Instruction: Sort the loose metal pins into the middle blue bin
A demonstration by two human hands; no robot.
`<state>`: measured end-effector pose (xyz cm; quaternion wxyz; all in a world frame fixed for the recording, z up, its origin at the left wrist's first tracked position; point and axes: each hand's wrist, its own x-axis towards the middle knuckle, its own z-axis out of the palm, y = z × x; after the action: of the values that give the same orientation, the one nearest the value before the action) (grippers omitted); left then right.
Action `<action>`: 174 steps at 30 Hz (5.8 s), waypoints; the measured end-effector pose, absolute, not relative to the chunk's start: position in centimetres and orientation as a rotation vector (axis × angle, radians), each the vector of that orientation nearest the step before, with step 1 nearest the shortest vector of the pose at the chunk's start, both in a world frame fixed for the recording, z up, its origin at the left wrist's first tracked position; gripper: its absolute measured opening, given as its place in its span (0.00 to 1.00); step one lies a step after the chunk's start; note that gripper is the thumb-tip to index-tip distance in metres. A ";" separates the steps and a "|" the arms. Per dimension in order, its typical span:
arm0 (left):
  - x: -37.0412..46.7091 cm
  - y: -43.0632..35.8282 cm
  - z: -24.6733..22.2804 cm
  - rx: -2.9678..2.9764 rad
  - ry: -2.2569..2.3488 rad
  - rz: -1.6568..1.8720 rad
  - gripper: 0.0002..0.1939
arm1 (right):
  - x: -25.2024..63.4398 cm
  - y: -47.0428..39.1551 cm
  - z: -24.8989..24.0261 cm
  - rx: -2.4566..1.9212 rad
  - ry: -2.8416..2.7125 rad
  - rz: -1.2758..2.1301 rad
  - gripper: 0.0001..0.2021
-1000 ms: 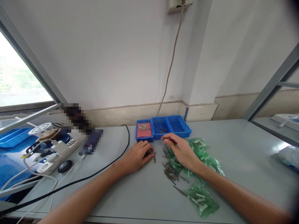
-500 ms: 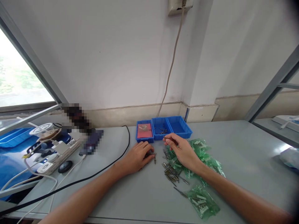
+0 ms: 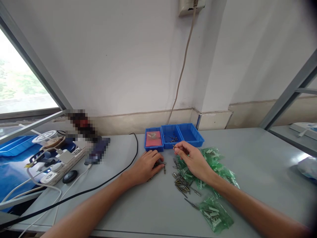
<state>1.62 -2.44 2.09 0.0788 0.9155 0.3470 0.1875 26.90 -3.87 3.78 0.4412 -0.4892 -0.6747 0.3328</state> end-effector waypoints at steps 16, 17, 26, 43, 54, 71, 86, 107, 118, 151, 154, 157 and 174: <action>1.6 -2.4 2.1 2.737 1.041 0.564 0.07 | 26.8 -4.0 4.0 -1.202 -1.685 0.817 0.10; 1.6 -2.4 2.1 2.737 1.040 0.564 0.06 | 26.8 -4.0 4.0 -1.203 -1.683 0.819 0.10; 1.6 -2.4 2.1 2.741 1.032 0.565 0.07 | 26.8 -4.0 4.2 -1.208 -1.676 0.821 0.13; 1.6 -2.4 2.2 2.737 1.029 0.557 0.07 | 26.9 -4.0 4.8 -1.046 -1.354 1.210 0.19; 1.6 -2.5 2.2 2.731 1.028 0.559 0.07 | 26.9 -3.8 4.7 -1.136 -1.472 1.049 0.16; 1.6 -2.4 2.1 2.741 1.034 0.572 0.08 | 26.8 -4.3 5.1 -1.147 -1.609 0.946 0.15; 1.7 -2.4 2.2 2.729 1.030 0.562 0.07 | 26.9 -4.0 4.5 -0.917 -1.258 1.426 0.18; 1.7 -2.6 2.7 2.729 1.032 0.546 0.07 | 27.0 -3.7 4.5 -1.178 -1.442 1.141 0.19; 1.7 -2.5 2.3 2.732 1.033 0.558 0.08 | 27.0 -3.8 4.3 -0.968 -1.166 1.485 0.20; 1.7 -2.4 2.3 2.728 1.025 0.555 0.10 | 26.8 -4.8 4.6 -1.135 -1.867 0.609 0.04; 1.7 -2.4 2.3 2.730 1.024 0.557 0.10 | 26.9 -4.7 4.7 -1.135 -1.839 0.666 0.06; 1.6 -2.4 2.3 2.733 1.028 0.556 0.09 | 26.8 -4.6 4.7 -1.144 -1.759 0.788 0.10; 1.7 -2.6 2.7 2.723 1.013 0.557 0.09 | 27.2 -3.2 4.3 -1.162 -1.079 1.298 0.20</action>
<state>1.66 -2.63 2.66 0.0915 0.9167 0.3410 0.1873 27.15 -3.17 4.28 0.5194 -0.4845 -0.4501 0.5412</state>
